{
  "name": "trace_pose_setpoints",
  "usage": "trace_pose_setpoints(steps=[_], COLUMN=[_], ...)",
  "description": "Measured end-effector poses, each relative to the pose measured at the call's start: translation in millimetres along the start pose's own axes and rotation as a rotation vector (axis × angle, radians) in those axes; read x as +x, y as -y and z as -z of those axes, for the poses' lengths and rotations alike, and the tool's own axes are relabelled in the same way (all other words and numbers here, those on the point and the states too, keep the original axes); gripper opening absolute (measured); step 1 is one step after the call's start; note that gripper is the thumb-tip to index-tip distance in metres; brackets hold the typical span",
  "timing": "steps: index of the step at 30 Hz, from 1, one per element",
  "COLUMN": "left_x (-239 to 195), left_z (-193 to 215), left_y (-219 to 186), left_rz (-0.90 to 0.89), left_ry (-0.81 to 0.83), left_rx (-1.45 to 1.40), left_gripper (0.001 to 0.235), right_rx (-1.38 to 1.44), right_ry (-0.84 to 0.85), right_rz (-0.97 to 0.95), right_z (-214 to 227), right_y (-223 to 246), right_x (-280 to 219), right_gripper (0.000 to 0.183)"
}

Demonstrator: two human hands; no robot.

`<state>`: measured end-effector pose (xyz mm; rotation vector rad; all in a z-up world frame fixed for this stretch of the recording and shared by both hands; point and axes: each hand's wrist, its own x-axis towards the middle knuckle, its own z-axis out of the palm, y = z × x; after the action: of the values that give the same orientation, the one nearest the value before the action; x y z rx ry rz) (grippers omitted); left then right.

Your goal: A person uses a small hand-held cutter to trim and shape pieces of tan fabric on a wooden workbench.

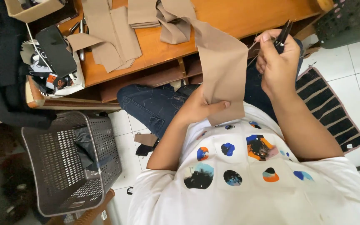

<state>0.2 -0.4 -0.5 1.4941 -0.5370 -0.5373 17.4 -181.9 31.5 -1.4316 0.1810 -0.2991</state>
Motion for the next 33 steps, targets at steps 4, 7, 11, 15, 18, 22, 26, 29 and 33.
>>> trace_pose_setpoints(steps=[4, 7, 11, 15, 18, 22, 26, 29, 33], left_x=[1.2, 6.9, 9.4, 19.4, 23.9, 33.1, 23.9, 21.0, 33.3], left_z=[2.7, 17.8, 15.9, 2.3, -5.1, -1.6, -16.8, -17.2, -5.0], left_y=[5.8, 31.9, 129.5, 61.0, 60.0, 82.7, 63.1, 33.2, 58.4], left_rz=[-0.012, -0.164, -0.242, -0.107, -0.133, -0.014, 0.002, 0.033, -0.023], left_ry=[0.129, 0.561, 0.577, 0.201, 0.152, 0.008, -0.065, 0.171, -0.227], left_rx=[-0.049, -0.114, -1.067, -1.439, -1.503, -1.423, -1.404, -1.519, -1.409], left_gripper=[0.060, 0.068, 0.083, 0.066, 0.047, 0.030, 0.030, 0.040, 0.052], right_rx=[0.041, 0.064, 0.187, 0.272, 0.241, 0.202, 0.222, 0.142, 0.125], right_ry=[0.058, 0.224, 0.267, 0.525, 0.688, 0.802, 0.756, 0.743, 0.847], right_rz=[-0.044, -0.028, -0.028, -0.074, -0.054, 0.022, 0.071, 0.146, 0.180], right_z=[-0.6, 0.0, 5.7, 9.8, 3.8, 3.5, 8.8, 12.6, 9.9], right_y=[0.6, 2.6, -17.7, -20.6, -10.7, -10.5, -9.8, -8.9, -4.0], right_x=[-3.2, -9.7, -17.6, -34.6, -42.8, -48.8, -43.3, -41.1, -47.1], right_gripper=[0.017, 0.016, 0.020, 0.017, 0.016, 0.016, 0.014, 0.017, 0.016])
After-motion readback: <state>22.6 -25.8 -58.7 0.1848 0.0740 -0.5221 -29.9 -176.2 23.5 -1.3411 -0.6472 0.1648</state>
